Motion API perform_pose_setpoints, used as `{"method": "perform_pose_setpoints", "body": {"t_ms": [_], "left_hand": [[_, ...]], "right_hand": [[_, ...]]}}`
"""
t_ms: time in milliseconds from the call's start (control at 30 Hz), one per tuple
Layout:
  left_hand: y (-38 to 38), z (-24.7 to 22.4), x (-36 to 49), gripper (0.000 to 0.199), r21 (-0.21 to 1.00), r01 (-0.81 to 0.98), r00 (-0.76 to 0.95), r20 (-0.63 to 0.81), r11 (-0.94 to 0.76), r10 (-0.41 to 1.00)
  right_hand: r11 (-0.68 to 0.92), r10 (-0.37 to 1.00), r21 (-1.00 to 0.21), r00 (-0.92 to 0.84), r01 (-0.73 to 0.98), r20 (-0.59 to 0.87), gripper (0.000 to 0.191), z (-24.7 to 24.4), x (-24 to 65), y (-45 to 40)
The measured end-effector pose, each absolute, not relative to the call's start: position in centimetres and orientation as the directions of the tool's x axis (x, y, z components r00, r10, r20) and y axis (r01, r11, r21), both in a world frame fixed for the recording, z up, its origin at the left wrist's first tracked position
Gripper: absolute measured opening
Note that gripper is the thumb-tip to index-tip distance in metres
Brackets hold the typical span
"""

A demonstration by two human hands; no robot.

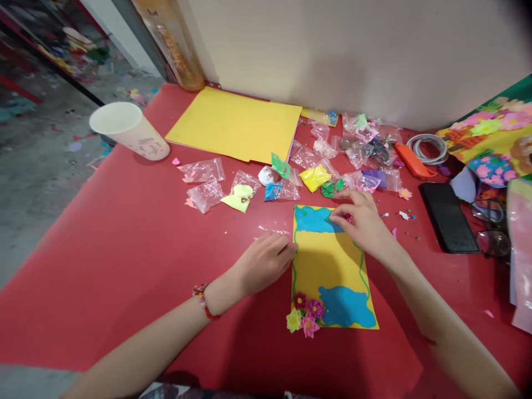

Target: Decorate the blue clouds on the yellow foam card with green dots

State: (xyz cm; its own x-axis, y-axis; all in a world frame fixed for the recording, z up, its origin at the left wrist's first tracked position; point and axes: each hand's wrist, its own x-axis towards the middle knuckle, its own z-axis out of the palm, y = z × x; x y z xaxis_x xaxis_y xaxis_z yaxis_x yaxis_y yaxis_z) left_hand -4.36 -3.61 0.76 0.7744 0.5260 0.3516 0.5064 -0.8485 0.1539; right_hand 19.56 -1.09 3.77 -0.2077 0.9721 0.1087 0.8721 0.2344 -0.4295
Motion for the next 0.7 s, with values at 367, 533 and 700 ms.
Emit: {"method": "perform_pose_setpoints", "body": {"t_ms": [367, 533, 700], "left_hand": [[-3.6, 0.4, -4.3, 0.032, 0.175, 0.497, 0.77, 0.362, -0.85, 0.525], [-3.5, 0.5, -4.3, 0.034, 0.194, 0.496, 0.766, 0.362, -0.847, 0.531], [-3.5, 0.5, -4.4, 0.035, 0.209, 0.496, 0.769, 0.344, -0.843, 0.538]], "right_hand": [[0.233, 0.972, -0.353, -0.207, 0.906, 0.11, 0.013, 3.9, 21.4, -2.7], [0.242, 0.968, -0.31, -0.209, 0.92, 0.138, 0.014, 3.7, 22.0, -3.3], [0.257, 0.965, -0.282, -0.226, 0.925, 0.136, 0.016, 3.4, 22.1, -3.4]]}}
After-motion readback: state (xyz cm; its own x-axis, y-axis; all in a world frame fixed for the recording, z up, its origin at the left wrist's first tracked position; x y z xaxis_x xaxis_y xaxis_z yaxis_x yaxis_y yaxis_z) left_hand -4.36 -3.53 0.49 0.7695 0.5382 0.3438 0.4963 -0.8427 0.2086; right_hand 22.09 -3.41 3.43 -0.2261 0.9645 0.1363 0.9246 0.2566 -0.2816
